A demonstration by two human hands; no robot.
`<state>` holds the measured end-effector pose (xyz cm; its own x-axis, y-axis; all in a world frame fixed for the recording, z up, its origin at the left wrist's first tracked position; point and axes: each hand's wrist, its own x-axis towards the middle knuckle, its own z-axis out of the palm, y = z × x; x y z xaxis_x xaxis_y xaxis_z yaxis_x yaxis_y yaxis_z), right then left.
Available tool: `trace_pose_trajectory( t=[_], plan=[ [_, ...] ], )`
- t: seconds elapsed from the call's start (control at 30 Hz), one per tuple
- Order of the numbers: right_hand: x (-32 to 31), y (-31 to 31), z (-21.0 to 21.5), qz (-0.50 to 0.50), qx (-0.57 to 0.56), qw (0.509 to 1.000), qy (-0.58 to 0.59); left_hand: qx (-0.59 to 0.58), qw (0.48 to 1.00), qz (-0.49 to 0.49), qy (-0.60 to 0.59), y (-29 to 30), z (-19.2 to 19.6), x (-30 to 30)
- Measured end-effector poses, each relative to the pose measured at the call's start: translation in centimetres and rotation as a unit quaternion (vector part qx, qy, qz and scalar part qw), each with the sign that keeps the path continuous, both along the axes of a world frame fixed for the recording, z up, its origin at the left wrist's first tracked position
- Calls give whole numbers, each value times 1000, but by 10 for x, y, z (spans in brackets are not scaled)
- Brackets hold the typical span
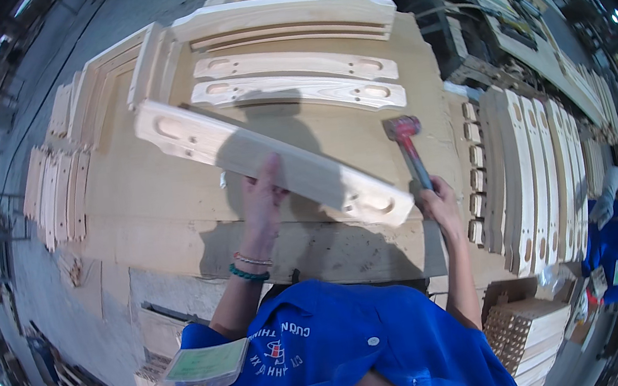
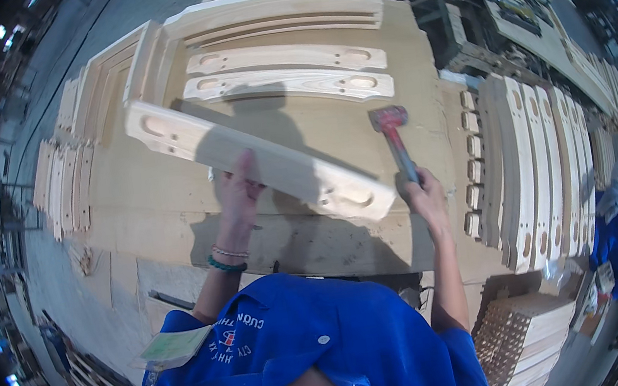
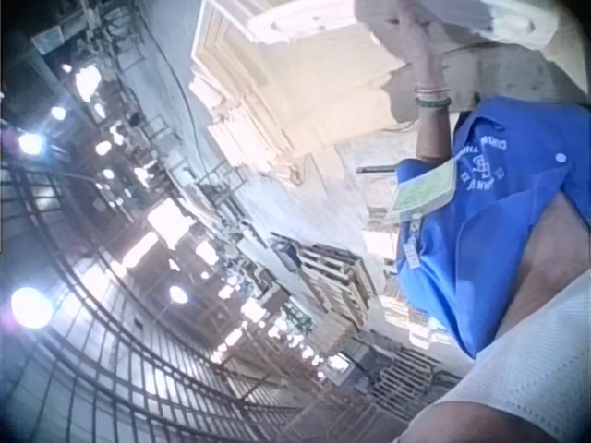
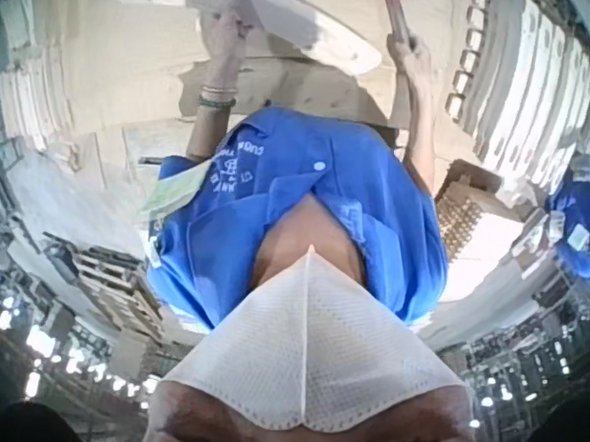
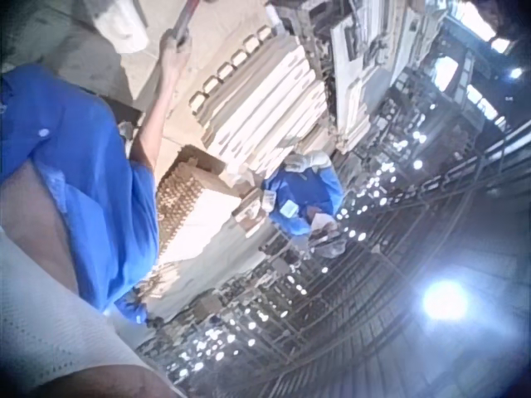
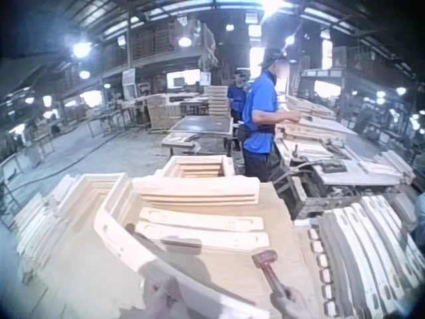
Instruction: The person assembles wooden chair frames by hand, using a rubber mallet to tap dowels and slats into place. They repeatedly pick up parts, align them, and hammer them together on a workbench in a factory setting.
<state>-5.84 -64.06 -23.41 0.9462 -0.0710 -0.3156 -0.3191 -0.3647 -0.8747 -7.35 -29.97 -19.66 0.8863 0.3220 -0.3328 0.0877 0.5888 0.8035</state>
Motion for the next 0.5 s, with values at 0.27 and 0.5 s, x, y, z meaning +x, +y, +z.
trace_pose_trajectory(
  t=[0.27, 0.5],
  plan=[
    [-58, -39, 91, -35, 12, 999, 39, -97, 992, -4, 81, -7, -55, 75],
    [-109, -42, 99, -70, 234, 968, -55, 135, 774, -614, 77, 33, 17, 65]
  ],
)
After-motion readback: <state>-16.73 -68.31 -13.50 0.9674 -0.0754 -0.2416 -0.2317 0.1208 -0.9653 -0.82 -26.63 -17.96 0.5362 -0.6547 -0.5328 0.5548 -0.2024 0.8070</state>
